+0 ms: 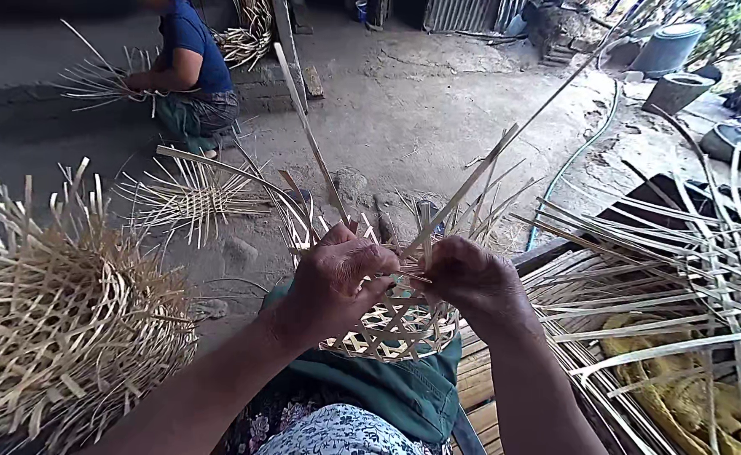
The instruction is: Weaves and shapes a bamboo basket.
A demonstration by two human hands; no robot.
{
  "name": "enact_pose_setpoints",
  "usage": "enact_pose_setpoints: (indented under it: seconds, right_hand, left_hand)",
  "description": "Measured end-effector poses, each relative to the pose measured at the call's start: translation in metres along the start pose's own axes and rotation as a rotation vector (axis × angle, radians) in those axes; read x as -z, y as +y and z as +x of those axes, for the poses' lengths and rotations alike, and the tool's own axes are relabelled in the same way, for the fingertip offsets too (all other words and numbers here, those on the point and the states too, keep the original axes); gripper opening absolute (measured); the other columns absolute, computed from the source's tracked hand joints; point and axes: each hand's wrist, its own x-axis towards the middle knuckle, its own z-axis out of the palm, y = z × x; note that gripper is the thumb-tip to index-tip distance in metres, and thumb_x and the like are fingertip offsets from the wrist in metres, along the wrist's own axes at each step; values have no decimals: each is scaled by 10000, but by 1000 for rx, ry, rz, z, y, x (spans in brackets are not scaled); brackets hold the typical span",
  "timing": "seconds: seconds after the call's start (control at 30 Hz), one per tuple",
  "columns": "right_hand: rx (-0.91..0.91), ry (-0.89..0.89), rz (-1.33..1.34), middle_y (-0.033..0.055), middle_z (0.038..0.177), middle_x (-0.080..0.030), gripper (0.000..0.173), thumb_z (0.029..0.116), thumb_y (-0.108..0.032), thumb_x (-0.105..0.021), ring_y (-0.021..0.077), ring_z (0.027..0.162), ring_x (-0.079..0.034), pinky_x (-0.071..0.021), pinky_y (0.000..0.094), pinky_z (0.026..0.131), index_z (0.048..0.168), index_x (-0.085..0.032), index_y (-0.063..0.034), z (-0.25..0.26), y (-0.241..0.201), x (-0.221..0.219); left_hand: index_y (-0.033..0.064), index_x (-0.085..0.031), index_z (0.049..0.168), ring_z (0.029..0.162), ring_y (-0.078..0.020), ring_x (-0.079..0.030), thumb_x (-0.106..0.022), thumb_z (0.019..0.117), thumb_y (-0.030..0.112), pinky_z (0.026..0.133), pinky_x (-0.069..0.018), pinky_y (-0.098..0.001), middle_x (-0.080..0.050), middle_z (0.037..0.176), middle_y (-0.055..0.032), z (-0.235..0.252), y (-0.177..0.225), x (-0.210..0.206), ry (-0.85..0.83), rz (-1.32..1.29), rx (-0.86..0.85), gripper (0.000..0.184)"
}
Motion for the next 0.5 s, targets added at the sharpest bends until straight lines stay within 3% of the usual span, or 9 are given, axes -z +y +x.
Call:
enact_pose_setpoints:
  seconds: [0.07, 0.13, 0.27, 0.33, 0.43, 0.5]
  right_hand:
    - [39, -12, 113, -3, 852, -703, 157, 811, 14, -790, 61, 745, -669, -594, 227, 681, 896, -705, -88, -2, 7, 5]
    - [117, -13, 48, 0, 893, -711, 111, 846, -18, -781, 70, 806, -685, -606, 234, 737, 916, -725, -83, -6, 12, 7]
    - [317, 125, -499, 16, 978, -748, 128, 961, -130, -688, 48, 876, -708, -610, 217, 780, 1041, -771, -74, -13, 11, -5]
    - [342, 223, -711, 36, 888, -696, 155, 983, -149, -663, 65, 801, -654, -559, 213, 717, 1042, -799, -104, -15, 12, -13]
    - [343, 252, -777, 43, 826, -667, 155, 987, -167, -662, 78, 739, -625, -533, 212, 669, 1023, -803, -114, -15, 13, -15]
    - [327, 214, -747, 31, 834, -664, 158, 993, -186, -658, 59, 730, -618, -530, 202, 659, 1018, -794, -110, -16, 11, -15]
  left_hand:
    - [146, -733, 958, 864, -72, -592, -734, 903, 187, 776, -464, -261, -728, 906, 70, 0, -5, -1, 15, 16, 15, 69]
    - [138, -748, 982, 848, -97, -600, -718, 906, 172, 782, -458, -295, -733, 895, 50, 1, -8, -4, 28, 64, 9, 88]
    - [176, -806, 1116, 791, -202, -594, -623, 960, 151, 681, -468, -325, -684, 807, -38, -1, -7, -8, 15, 316, -79, 242]
    - [190, -811, 1100, 801, -220, -599, -626, 971, 155, 660, -479, -323, -675, 823, -49, -2, -1, -10, -1, 345, -81, 228]
    - [161, -809, 1071, 857, -133, -617, -643, 929, 136, 699, -501, -271, -722, 937, 3, 1, 5, -5, 0, 172, 42, 219]
    - [131, -737, 1175, 743, -35, -596, -638, 936, 147, 642, -505, -203, -690, 855, 65, 7, 7, 6, -33, 24, 184, 259]
